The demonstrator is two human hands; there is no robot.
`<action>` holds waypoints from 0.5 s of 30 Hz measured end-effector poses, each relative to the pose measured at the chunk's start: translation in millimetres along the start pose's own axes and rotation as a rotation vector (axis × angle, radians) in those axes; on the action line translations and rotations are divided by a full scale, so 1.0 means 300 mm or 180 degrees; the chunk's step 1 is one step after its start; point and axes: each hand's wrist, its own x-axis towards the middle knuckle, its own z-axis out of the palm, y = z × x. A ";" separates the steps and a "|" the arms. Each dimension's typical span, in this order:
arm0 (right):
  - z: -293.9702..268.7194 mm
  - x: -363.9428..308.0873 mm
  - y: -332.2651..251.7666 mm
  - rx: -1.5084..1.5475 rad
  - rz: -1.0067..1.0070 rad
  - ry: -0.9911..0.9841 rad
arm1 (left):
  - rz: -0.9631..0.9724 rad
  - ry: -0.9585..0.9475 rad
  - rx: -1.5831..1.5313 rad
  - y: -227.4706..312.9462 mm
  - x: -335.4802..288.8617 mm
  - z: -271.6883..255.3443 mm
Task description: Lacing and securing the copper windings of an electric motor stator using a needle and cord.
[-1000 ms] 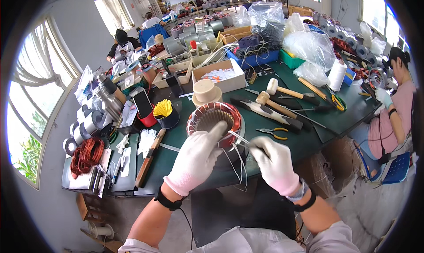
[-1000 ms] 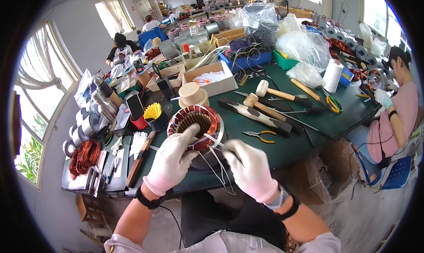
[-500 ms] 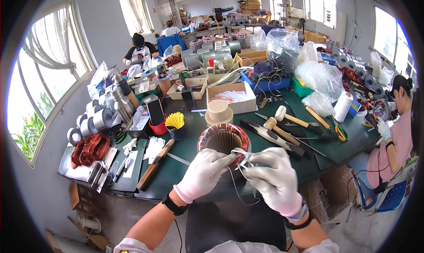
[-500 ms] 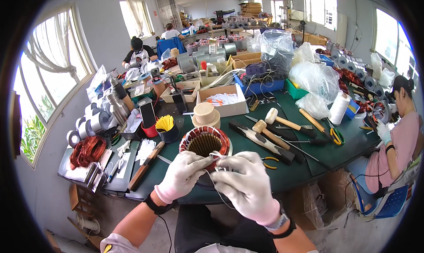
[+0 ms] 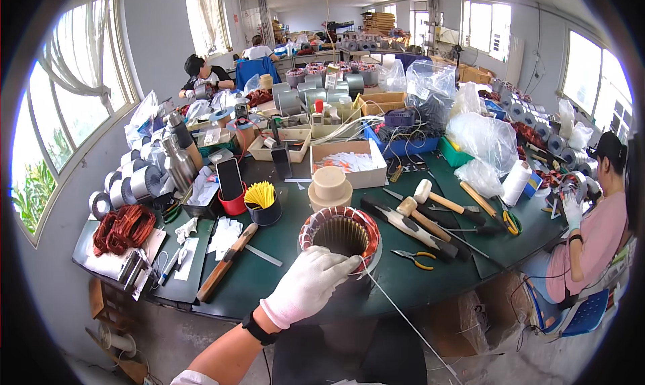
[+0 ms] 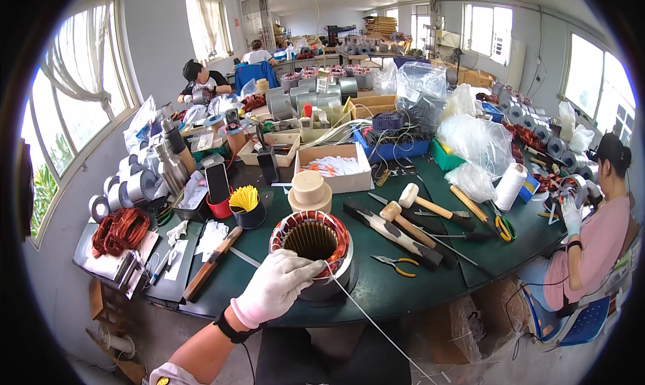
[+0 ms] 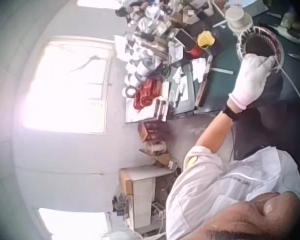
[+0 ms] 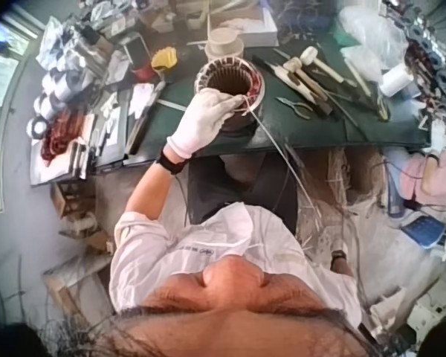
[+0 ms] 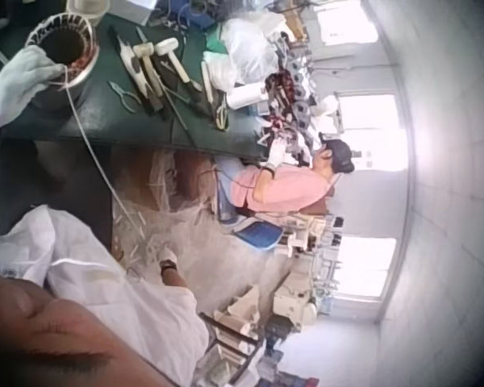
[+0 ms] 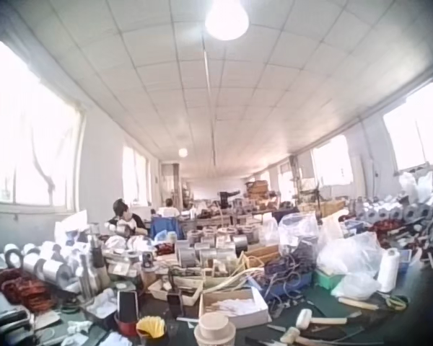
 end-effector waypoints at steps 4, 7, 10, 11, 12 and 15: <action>-0.394 0.220 -0.244 0.0987 -0.0417 0.0746 | -0.0005 0.0055 0.0034 -0.022 0.003 0.024; -1.313 0.017 -0.682 0.2870 -0.2106 0.3102 | 0.0087 0.0091 0.0237 0.014 -0.001 -0.016; -1.705 -0.103 -0.932 0.4762 -0.2566 0.0923 | -0.0017 -0.0053 0.0279 -0.001 -0.011 -0.010; -1.707 -0.119 -0.957 0.5030 -0.2982 0.0120 | -0.0004 -0.0007 0.0270 -0.005 -0.005 -0.009; -1.695 -0.126 -0.972 0.5251 -0.3390 -0.0730 | 0.0043 -0.0048 0.0194 -0.006 0.002 -0.008; -1.726 -0.169 -0.927 0.4940 -0.3964 0.1365 | 0.0133 -0.0044 0.0037 -0.020 0.000 0.006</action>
